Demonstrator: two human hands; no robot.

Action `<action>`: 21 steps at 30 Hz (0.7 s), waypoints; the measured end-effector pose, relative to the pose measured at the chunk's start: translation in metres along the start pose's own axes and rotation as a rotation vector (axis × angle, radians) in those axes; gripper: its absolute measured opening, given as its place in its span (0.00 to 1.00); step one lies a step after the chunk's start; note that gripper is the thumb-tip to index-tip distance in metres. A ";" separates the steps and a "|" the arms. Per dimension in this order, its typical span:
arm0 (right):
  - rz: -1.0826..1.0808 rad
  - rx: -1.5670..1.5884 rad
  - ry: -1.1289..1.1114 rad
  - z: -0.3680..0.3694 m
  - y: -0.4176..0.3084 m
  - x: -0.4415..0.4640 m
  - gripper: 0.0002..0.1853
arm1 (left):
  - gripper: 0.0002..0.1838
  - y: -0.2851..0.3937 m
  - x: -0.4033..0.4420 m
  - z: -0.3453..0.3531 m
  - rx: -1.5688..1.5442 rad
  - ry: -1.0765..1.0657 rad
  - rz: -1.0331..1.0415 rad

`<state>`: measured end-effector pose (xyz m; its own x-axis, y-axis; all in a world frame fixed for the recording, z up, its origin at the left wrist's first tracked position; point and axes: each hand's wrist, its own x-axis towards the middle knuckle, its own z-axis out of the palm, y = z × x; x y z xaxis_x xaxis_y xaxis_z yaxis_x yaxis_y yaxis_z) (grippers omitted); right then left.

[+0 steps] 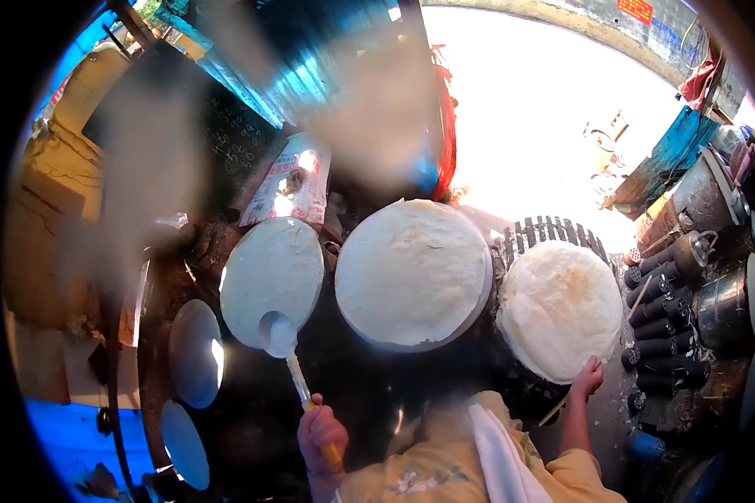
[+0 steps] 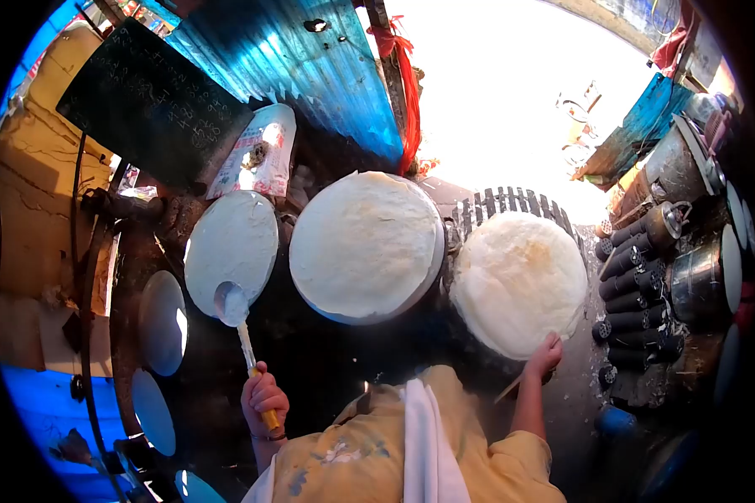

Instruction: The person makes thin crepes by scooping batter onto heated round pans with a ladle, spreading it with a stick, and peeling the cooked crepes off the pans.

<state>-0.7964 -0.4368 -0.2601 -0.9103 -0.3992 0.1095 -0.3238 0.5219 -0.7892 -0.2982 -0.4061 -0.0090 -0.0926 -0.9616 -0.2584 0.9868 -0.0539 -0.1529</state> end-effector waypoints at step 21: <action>-1.210 -0.389 -1.037 0.114 -0.302 -0.277 0.06 | 0.13 0.061 -0.173 -0.067 -0.110 -0.058 0.282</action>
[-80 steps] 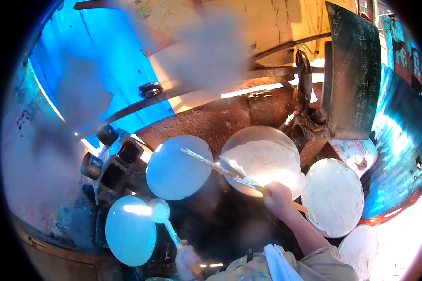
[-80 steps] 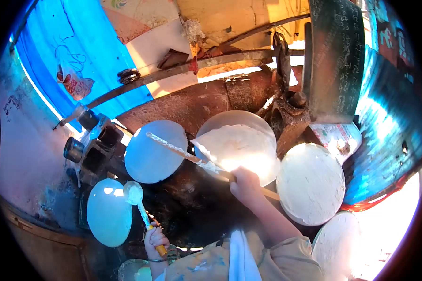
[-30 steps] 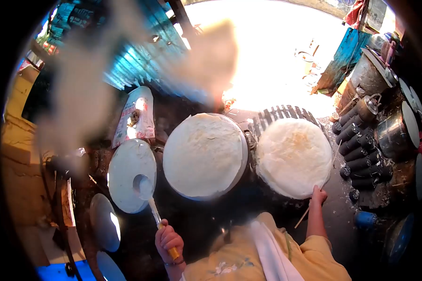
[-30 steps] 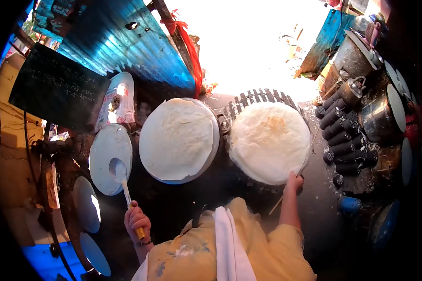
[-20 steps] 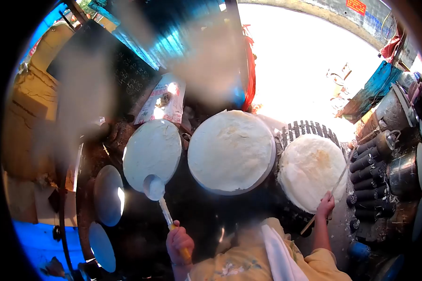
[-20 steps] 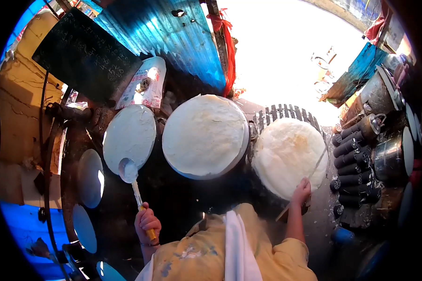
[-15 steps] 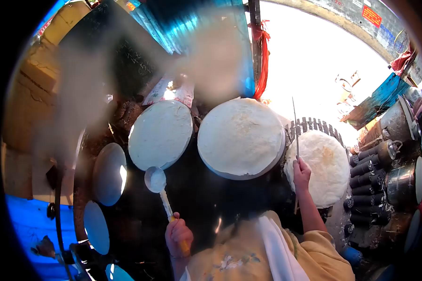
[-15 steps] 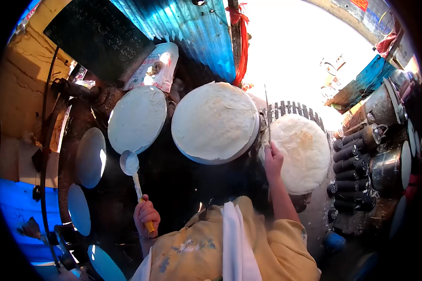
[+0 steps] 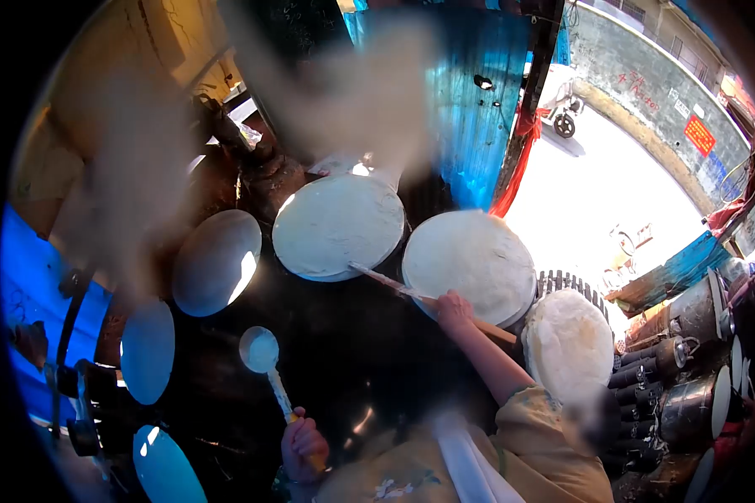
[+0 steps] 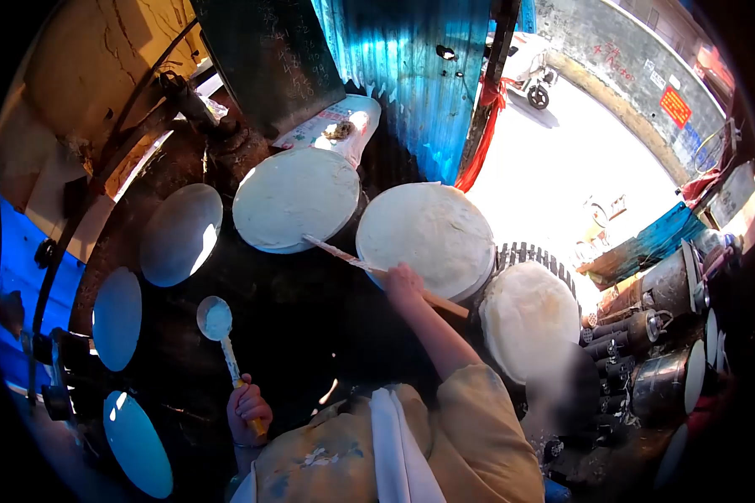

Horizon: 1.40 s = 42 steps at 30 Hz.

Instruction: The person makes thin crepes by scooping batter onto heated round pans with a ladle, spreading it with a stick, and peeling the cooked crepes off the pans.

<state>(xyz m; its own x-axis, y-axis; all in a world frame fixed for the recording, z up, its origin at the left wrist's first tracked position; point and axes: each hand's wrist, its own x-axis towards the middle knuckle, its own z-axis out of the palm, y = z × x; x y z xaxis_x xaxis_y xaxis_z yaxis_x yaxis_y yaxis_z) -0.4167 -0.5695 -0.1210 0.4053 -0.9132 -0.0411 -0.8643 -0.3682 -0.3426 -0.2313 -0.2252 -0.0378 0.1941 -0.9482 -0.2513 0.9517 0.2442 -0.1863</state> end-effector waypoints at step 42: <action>1.545 0.745 1.289 0.027 0.346 -0.267 0.11 | 0.17 -0.083 0.167 0.045 -0.007 0.061 -0.501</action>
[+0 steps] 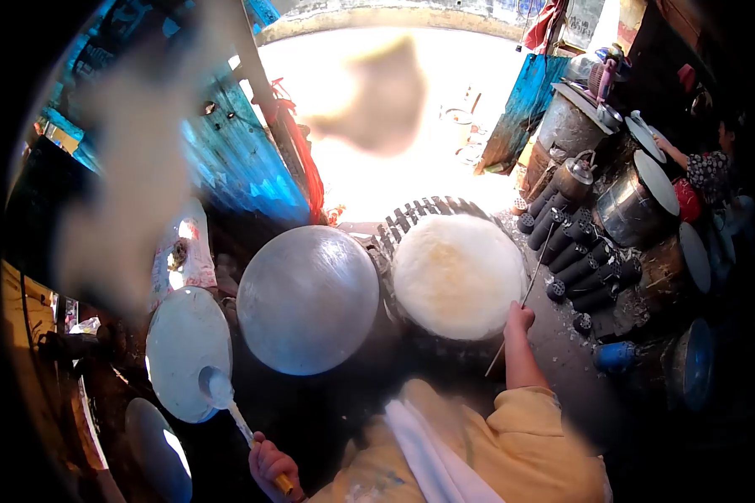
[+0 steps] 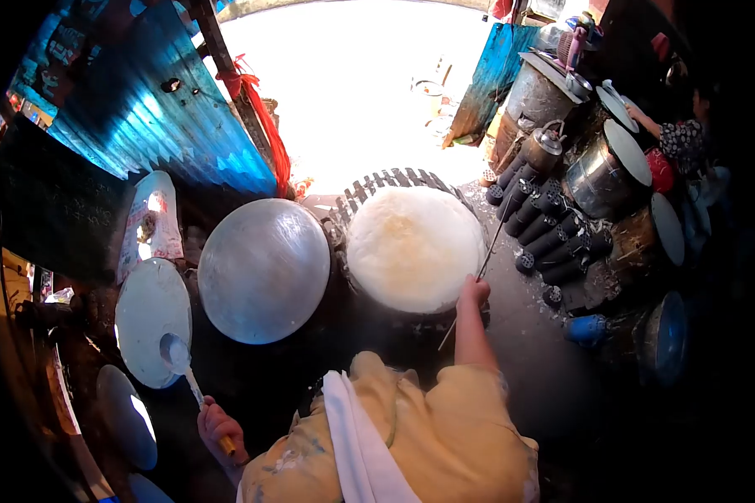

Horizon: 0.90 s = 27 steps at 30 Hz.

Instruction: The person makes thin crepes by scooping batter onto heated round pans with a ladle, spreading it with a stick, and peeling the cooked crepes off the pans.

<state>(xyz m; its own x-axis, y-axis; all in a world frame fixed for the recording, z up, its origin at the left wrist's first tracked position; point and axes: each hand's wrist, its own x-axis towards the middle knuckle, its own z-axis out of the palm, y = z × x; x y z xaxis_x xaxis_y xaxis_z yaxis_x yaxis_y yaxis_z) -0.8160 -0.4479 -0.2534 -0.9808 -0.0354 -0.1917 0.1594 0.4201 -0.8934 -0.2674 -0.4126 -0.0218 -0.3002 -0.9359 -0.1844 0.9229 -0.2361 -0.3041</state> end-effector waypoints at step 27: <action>-0.241 0.293 -1.511 0.121 -0.149 -0.266 0.21 | 0.10 -0.035 -0.151 -0.065 -0.150 -0.169 0.698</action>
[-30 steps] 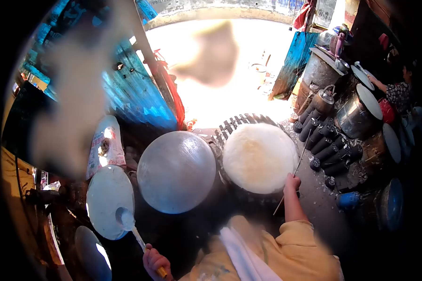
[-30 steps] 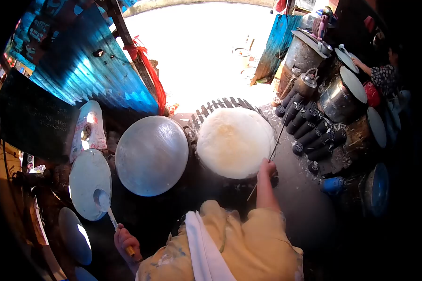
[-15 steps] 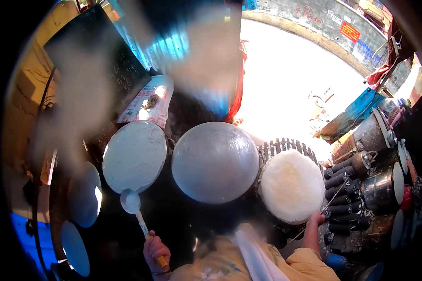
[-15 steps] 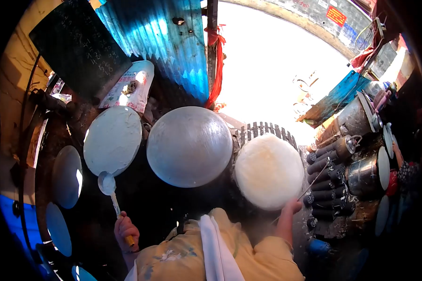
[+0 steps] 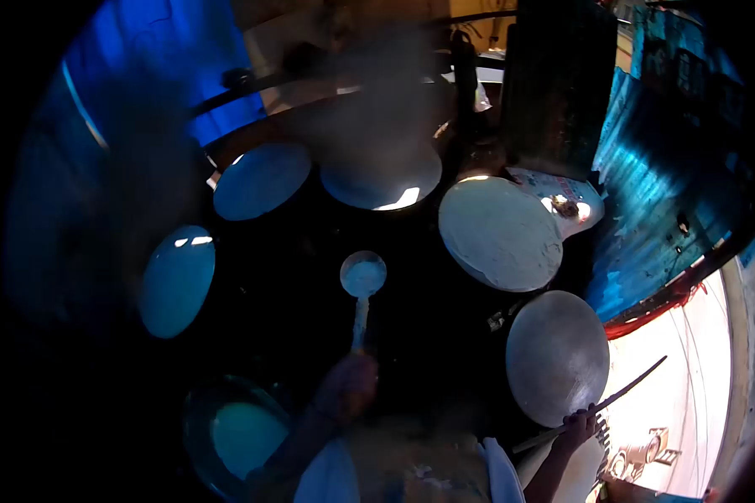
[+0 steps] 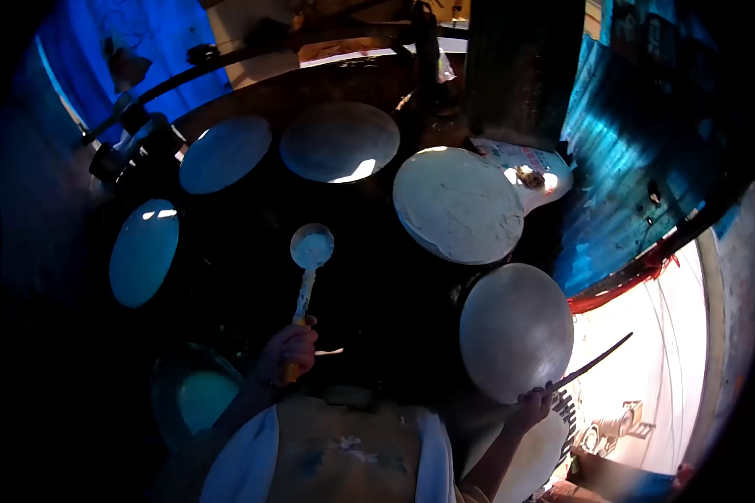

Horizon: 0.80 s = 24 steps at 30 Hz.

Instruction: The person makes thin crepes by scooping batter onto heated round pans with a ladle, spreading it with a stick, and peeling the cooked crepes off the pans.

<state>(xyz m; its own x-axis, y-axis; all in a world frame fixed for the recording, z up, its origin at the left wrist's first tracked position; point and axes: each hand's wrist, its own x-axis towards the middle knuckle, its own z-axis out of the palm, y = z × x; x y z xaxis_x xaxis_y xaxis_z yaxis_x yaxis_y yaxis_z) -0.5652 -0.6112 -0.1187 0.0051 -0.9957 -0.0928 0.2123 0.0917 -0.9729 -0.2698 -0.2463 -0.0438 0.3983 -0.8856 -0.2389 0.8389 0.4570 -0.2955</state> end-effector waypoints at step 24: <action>0.289 -0.993 -2.103 0.249 0.070 -0.382 0.21 | 0.19 0.046 -0.235 -0.335 0.973 1.137 0.288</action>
<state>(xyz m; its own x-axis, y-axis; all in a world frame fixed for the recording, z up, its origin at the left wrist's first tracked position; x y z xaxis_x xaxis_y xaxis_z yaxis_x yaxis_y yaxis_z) -0.3095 -0.2276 -0.0986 0.6954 0.4505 -0.5600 -0.3351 -0.4860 -0.8071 -0.4487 0.0109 -0.3110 0.4787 -0.0399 -0.8771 0.8766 -0.0351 0.4800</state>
